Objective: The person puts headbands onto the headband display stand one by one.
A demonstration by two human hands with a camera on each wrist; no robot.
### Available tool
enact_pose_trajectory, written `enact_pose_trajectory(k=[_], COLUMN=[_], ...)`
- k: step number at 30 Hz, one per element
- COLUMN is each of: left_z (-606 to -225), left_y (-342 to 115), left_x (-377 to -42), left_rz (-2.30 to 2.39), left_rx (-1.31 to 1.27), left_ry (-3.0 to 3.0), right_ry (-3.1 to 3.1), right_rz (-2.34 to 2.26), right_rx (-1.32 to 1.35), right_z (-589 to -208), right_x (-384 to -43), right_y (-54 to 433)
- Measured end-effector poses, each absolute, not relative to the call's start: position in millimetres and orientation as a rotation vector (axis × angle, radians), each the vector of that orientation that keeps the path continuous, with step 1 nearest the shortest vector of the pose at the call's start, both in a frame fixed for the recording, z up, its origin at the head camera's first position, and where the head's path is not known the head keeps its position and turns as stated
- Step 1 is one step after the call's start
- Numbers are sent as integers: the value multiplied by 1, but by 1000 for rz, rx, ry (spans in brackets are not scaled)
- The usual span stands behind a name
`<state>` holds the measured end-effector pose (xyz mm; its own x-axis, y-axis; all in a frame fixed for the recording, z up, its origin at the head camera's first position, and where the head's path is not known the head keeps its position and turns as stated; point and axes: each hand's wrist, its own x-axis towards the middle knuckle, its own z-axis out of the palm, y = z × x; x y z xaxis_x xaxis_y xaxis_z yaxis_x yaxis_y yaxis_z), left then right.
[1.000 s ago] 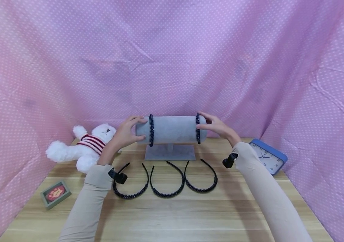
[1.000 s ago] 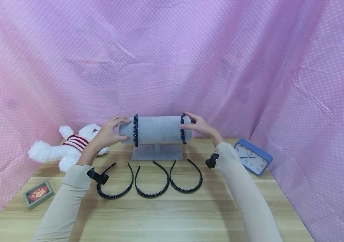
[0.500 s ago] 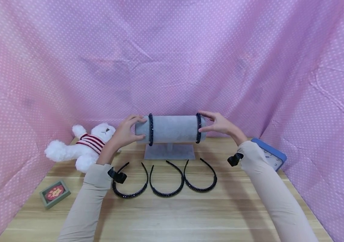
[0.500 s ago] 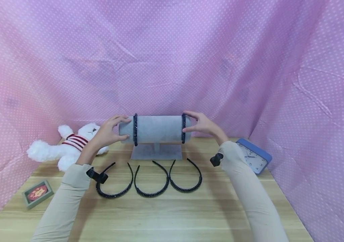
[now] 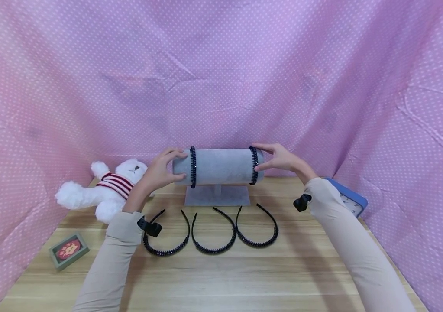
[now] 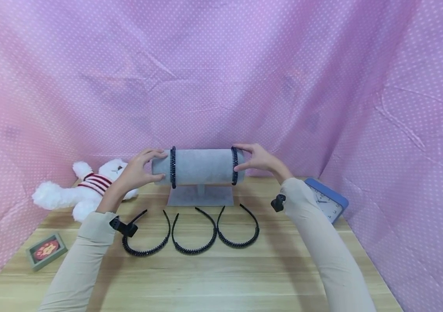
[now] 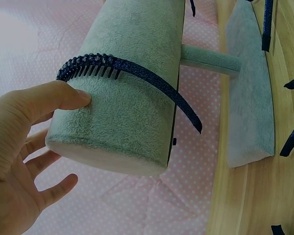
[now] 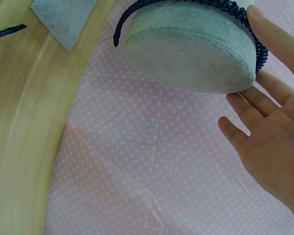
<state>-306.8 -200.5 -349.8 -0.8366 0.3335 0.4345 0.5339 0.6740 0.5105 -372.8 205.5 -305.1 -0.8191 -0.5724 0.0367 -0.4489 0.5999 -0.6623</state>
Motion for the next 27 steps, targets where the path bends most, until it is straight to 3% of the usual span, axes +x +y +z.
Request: enact_pose_trajectory(k=[27], left_z=[-349], left_y=[-201], left_x=[-308], left_rz=[-920], left_rx=[-686], left_ry=[-2594], right_ry=[2700], right_rz=[-882], right_rx=[-904], right_z=[-301], right_x=[-372], right_y=[165])
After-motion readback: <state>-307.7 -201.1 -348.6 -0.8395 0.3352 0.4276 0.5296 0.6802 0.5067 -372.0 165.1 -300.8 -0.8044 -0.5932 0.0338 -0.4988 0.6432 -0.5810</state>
